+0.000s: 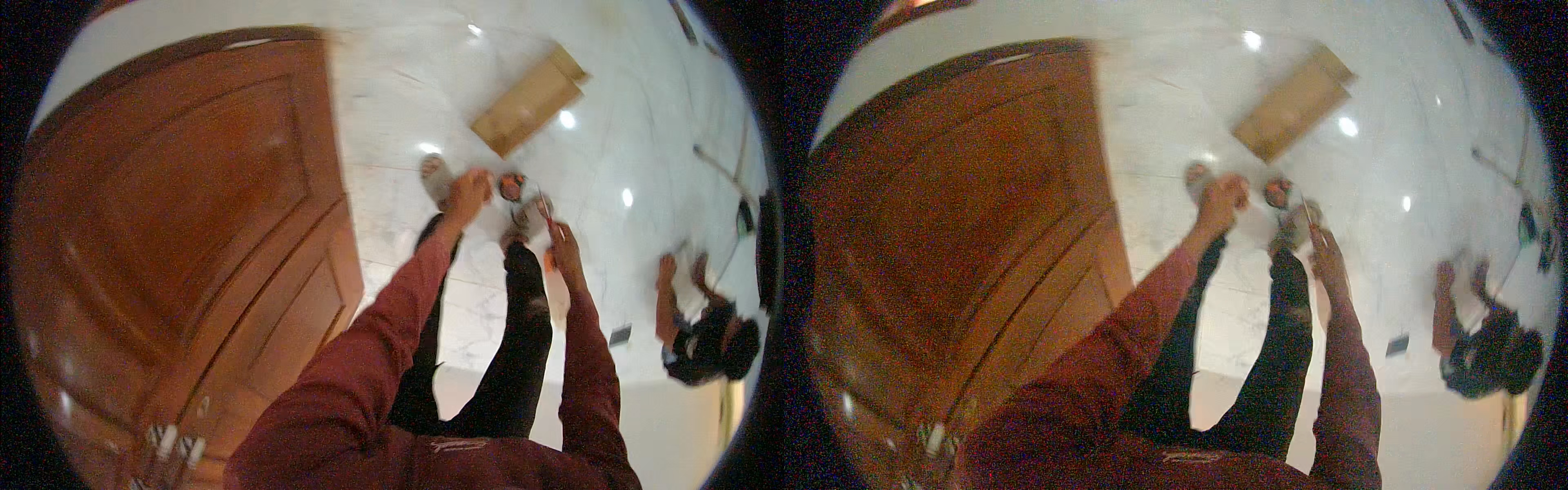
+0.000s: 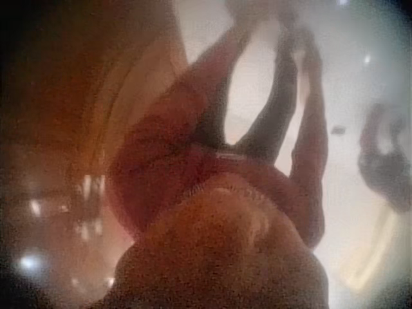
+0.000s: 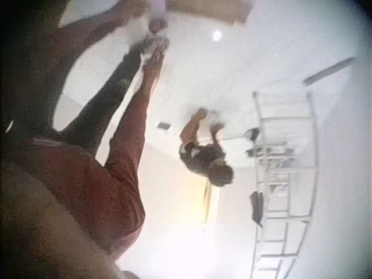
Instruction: The person uses a screwdriver to tighten screws on a door lock mechanism, then measures the door with a tape measure. The person adjusts the lock and checks alignment while working on a wooden door in a tiled room.
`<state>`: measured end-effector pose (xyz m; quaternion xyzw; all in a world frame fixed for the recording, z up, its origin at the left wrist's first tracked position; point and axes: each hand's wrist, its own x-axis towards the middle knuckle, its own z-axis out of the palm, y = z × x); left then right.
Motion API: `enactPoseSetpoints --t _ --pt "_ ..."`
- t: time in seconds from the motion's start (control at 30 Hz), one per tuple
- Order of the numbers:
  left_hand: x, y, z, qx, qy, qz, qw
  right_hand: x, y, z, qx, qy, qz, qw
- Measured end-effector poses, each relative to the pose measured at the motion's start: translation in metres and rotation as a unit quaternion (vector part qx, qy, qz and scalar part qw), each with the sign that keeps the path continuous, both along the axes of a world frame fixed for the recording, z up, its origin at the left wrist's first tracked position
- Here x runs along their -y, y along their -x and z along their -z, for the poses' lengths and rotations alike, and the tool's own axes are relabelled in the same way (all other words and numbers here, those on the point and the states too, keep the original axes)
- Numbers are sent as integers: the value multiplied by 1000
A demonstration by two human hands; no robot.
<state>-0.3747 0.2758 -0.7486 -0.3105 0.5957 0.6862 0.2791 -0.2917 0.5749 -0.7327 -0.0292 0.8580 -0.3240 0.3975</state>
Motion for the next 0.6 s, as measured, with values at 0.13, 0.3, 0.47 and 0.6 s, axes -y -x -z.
enactPoseSetpoints --t 0.13,0.3,0.47,0.6 --pt "86 -76 -211 12 55 -99 994 49 35 -154 196 43 71 977" --pt "136 -132 -462 -114 13 -327 938 162 71 -384 127 312 65 939" --pt "119 -240 -651 -301 -14 -533 791 210 10 -613 45 324 -220 919" --pt "136 -245 -745 -454 3 -588 670 260 -16 -724 -47 403 -270 873"
